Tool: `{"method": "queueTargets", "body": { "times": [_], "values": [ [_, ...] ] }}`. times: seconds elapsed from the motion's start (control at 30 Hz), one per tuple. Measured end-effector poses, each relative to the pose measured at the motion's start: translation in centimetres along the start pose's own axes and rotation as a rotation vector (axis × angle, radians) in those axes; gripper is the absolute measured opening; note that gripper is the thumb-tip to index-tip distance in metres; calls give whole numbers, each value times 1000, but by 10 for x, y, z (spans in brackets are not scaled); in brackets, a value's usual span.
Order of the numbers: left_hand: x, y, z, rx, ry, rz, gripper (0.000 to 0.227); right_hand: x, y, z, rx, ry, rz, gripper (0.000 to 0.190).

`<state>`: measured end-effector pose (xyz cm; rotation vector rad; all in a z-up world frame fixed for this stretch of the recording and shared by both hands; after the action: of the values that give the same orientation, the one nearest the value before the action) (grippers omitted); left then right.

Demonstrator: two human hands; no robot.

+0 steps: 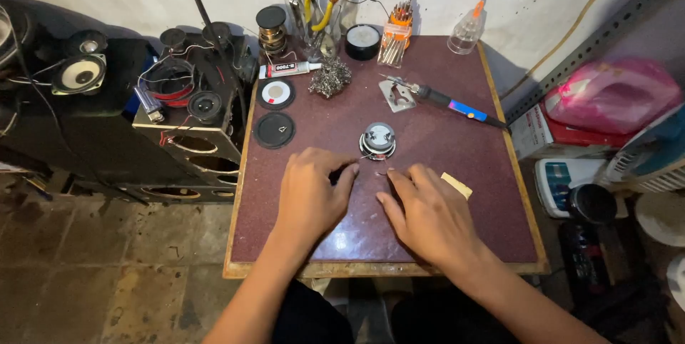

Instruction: The person uses a soldering iron to attach wires to a small circular electronic component on a workbench. They hold the component and wires with one hand while applying the soldering iron with the other, repeatedly heating the connection points.

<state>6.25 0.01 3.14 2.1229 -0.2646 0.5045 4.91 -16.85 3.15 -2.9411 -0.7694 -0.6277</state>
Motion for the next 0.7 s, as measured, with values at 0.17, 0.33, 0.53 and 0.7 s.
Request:
{"method": "queueTargets", "body": {
  "times": [0.17,0.33,0.53,0.7],
  "values": [
    [12,8,-1,-59,-52,7,13,-1,4,-11,76,31,21,37],
    [17,0,3,-116,-73,47,14,3,35,-16,264,114,77,28],
    [5,-5,4,-176,-29,26,11,7,118,26,435,-8,559,13],
    [3,-9,7,-122,-48,0,11,25,163,49,172,314,411,23]
  ]
}}
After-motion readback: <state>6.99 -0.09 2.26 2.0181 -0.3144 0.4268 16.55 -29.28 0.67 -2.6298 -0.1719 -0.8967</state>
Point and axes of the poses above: each hand's wrist, its own x-axis towards the middle knuckle, its own z-axis out of the palm, y = z × x, the point moved 7 cm from there along x, towards the middle knuckle, and after that the axes turned 14 degrees about -x, right-handed, at the moved point
